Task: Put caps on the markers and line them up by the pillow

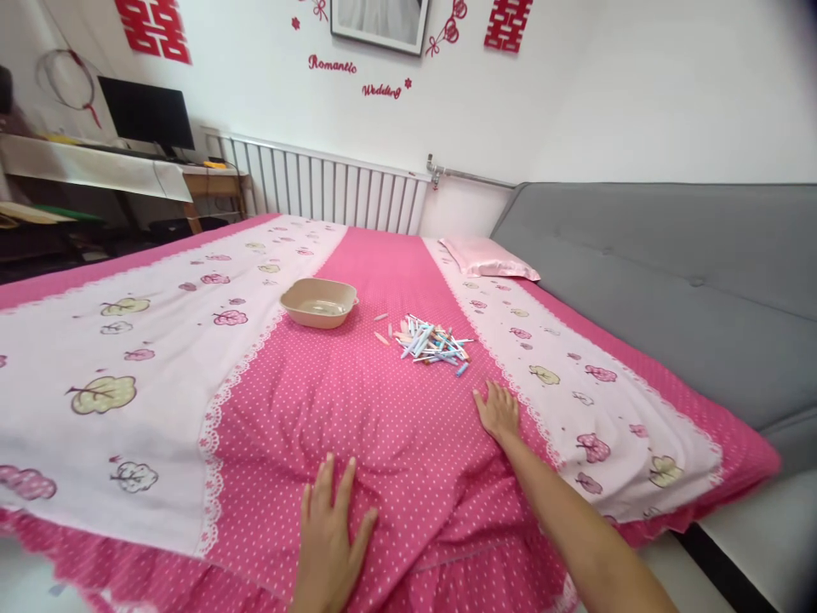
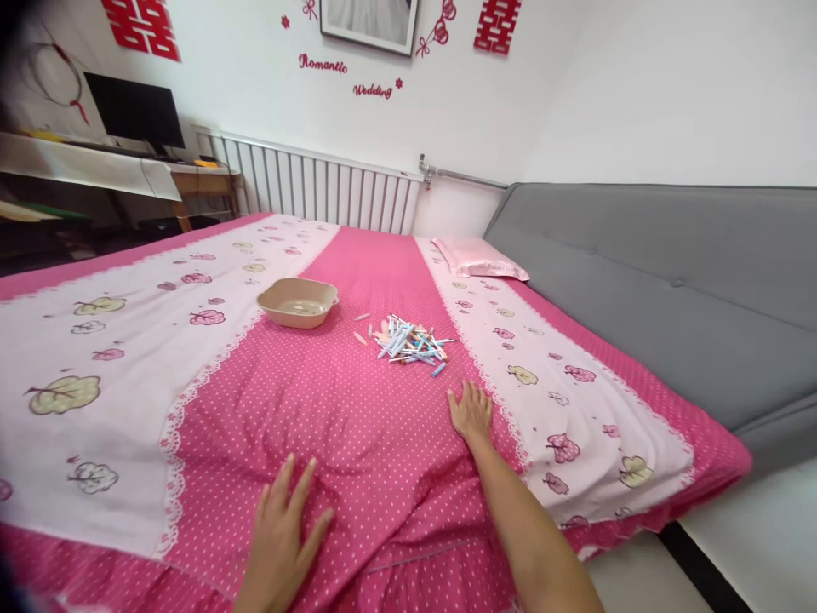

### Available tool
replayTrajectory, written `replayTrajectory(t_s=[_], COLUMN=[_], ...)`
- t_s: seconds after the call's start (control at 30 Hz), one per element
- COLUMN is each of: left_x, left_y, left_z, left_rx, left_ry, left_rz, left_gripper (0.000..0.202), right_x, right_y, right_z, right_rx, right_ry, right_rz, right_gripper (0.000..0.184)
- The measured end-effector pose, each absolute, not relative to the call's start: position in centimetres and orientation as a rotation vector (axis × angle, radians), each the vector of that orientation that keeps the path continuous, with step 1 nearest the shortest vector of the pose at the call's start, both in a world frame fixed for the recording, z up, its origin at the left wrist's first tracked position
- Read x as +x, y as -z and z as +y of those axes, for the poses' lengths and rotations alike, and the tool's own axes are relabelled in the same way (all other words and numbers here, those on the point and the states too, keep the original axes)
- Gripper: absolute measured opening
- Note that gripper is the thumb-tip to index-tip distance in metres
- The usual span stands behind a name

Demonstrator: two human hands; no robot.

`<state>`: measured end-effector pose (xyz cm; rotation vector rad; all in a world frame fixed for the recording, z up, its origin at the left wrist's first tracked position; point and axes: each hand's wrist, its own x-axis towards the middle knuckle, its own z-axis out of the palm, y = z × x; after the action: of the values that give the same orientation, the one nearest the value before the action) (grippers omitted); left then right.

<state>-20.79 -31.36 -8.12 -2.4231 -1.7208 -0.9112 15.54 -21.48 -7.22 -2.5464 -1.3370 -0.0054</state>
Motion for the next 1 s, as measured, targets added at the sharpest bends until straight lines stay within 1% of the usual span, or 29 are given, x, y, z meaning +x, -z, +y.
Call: replayTrajectory(t_s=[0.07, 0.13, 0.27, 0.4, 0.6, 1.0], left_x=[-21.9, -23.3, -25.9, -26.9, -27.0, -27.1], left_y=[6.4, 4.6, 2.7, 3.5, 5.1, 4.9], left_z=[-29.3, -26.6, -20.7, -17.0, -16.0, -15.3], left_rx=[-2.356, -2.344, -2.342, -2.287, -2.284, -2.267], left_ry=[0.943, 0.901, 0.588, 0.313, 0.257, 0.197], left_rz=[-1.827, -1.895, -2.024, -2.171, -2.175, -2.258], left_gripper=[0.06, 0.06, 0.069, 0.07, 0.073, 0.076], right_x=[15.5, 15.5, 15.6, 15.6, 15.7, 15.9], right_y=[7.3, 7.3, 7.4, 7.4, 7.2, 7.0], right_z=[-21.5, -21.6, -21.7, -21.6, -21.5, -21.6], right_rx=[-2.546, -2.547, -2.554, -2.568, -2.575, -2.545], right_ry=[0.018, 0.027, 0.036, 0.051, 0.044, 0.038], right_rz=[-1.347, -1.356, -1.367, -1.367, -1.379, -1.366], right_gripper=[0.065, 0.065, 0.065, 0.064, 0.062, 0.063])
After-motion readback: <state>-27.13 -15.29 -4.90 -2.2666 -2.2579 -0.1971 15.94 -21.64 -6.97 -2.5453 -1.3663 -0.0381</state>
